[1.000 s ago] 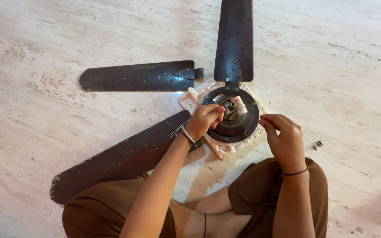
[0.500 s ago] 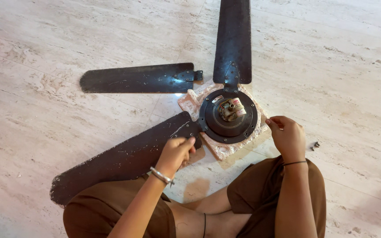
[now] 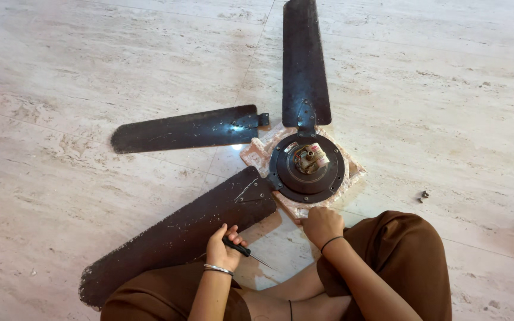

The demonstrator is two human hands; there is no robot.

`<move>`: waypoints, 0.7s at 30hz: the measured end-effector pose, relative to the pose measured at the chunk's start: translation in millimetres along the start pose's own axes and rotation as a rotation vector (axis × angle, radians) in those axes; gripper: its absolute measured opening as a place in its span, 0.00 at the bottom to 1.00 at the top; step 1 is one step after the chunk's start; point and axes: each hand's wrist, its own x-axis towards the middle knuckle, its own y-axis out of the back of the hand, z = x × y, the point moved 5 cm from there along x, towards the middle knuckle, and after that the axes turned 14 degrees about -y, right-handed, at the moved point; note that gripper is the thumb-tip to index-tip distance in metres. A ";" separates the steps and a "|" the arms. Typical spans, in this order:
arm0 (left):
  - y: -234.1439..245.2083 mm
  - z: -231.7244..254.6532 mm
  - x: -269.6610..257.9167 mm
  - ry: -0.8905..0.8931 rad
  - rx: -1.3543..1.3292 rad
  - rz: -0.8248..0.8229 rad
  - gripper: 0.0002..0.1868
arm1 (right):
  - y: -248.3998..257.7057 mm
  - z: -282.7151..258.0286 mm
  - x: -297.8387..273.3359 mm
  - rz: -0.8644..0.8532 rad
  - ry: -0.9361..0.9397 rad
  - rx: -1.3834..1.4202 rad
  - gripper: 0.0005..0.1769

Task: The person sits on the floor and uses a screwdriver to tighten screws on the central hub of a disassembled ceiling fan. The fan blades are detached and laid on the floor. The person repeatedly adjusts and tightens the hub assembly.

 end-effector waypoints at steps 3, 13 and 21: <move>8.4 -14.3 -1.8 0.040 -0.103 0.042 0.21 | 1.3 -4.6 -6.3 0.051 -0.015 0.023 0.30; 21.3 -18.6 4.1 -0.170 -0.300 0.147 0.19 | 3.3 -2.5 -14.9 0.137 -0.077 0.181 0.26; 26.9 -14.5 8.1 -0.249 -0.300 0.139 0.18 | 2.1 -1.4 -11.4 0.106 -0.061 0.202 0.29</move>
